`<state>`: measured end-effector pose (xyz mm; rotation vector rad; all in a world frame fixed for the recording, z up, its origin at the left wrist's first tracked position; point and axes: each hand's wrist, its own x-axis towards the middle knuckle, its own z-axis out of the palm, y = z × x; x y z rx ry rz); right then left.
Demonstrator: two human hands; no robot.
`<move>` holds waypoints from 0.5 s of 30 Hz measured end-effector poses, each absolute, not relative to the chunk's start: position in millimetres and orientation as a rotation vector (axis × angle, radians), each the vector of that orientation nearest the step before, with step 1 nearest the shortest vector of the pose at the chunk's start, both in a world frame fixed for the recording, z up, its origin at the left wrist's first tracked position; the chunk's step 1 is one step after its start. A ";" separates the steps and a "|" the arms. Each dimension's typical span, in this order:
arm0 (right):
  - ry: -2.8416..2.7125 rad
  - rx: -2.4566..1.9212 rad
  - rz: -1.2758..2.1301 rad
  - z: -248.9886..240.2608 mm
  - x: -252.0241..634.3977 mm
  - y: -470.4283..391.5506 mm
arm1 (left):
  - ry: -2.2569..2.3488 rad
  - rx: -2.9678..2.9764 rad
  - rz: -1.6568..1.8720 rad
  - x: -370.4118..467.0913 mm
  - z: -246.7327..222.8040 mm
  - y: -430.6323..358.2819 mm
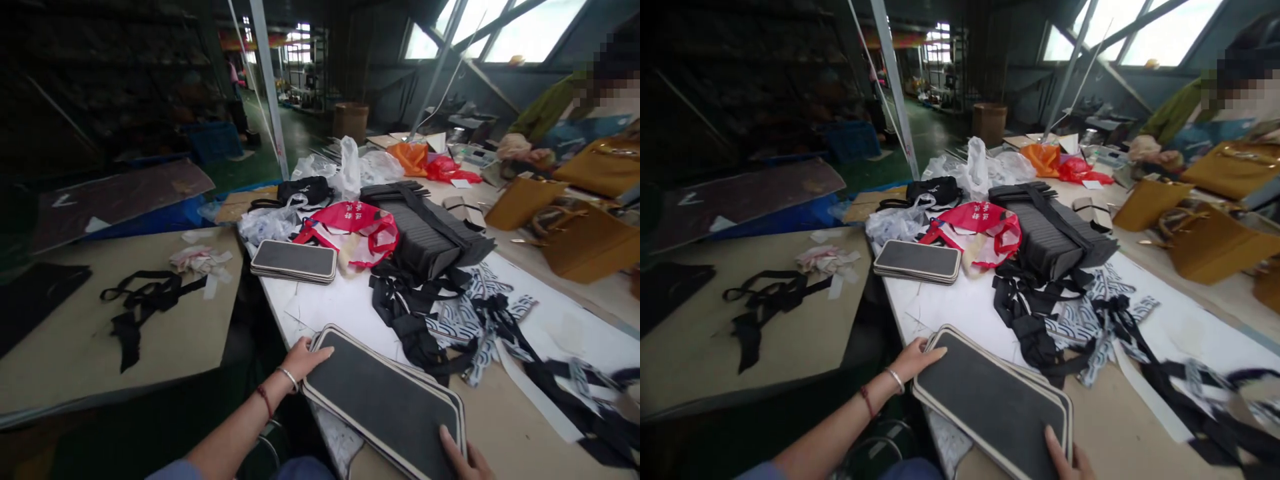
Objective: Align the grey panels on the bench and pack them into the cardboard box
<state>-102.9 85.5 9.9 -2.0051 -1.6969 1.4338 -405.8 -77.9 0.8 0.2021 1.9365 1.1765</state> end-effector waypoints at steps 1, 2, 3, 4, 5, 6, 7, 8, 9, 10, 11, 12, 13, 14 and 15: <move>-1.695 -1.986 1.496 11.3 -105.5 86.7 | 1.942 0.176 1.168 -407.0 2.0 -77.0; -1.670 -1.950 1.588 13.0 -107.5 87.4 | 1.958 0.157 1.153 -407.8 3.1 -76.1; -1.624 -1.902 1.697 14.8 -108.8 87.6 | 1.972 0.146 1.133 -407.9 3.9 -75.3; -1.562 -1.848 1.812 16.4 -109.4 87.8 | 1.968 0.137 1.114 -407.6 4.4 -74.6; -1.493 -1.796 1.922 17.8 -109.5 88.0 | 1.943 0.125 1.101 -406.8 4.6 -73.8; -1.429 -1.758 2.006 18.9 -109.3 88.3 | 1.900 0.111 1.095 -405.8 4.6 -73.1; -1.375 -1.741 2.063 19.7 -108.9 88.8 | 1.849 0.094 1.094 -404.8 4.6 -72.3; -1.331 -1.743 2.099 20.3 -108.5 89.4 | 1.806 0.075 1.097 -403.8 4.8 -71.4; -1.297 -1.746 2.123 20.8 -108.5 90.0 | 1.784 0.055 1.098 -403.2 5.2 -70.4; -1.267 -1.742 2.145 21.4 -108.8 90.7 | 1.778 0.040 1.094 -403.1 6.0 -69.2; -1.234 -1.730 2.171 22.0 -109.4 91.3 | 1.770 0.034 1.090 -403.4 7.1 -67.8; -1.195 -1.716 2.204 22.8 -110.4 91.8 | 1.748 0.035 1.088 -404.0 8.5 -66.3; -1.153 -1.698 2.245 23.6 -111.3 92.4 | 1.709 0.040 1.088 -404.9 10.1 -64.9; -1.108 -1.684 2.288 24.2 -112.0 93.0 | 1.662 0.048 1.088 -405.8 11.6 -63.6; -1.071 -1.678 2.324 24.3 -112.1 93.7 | 1.619 0.055 1.085 -406.6 13.0 -62.5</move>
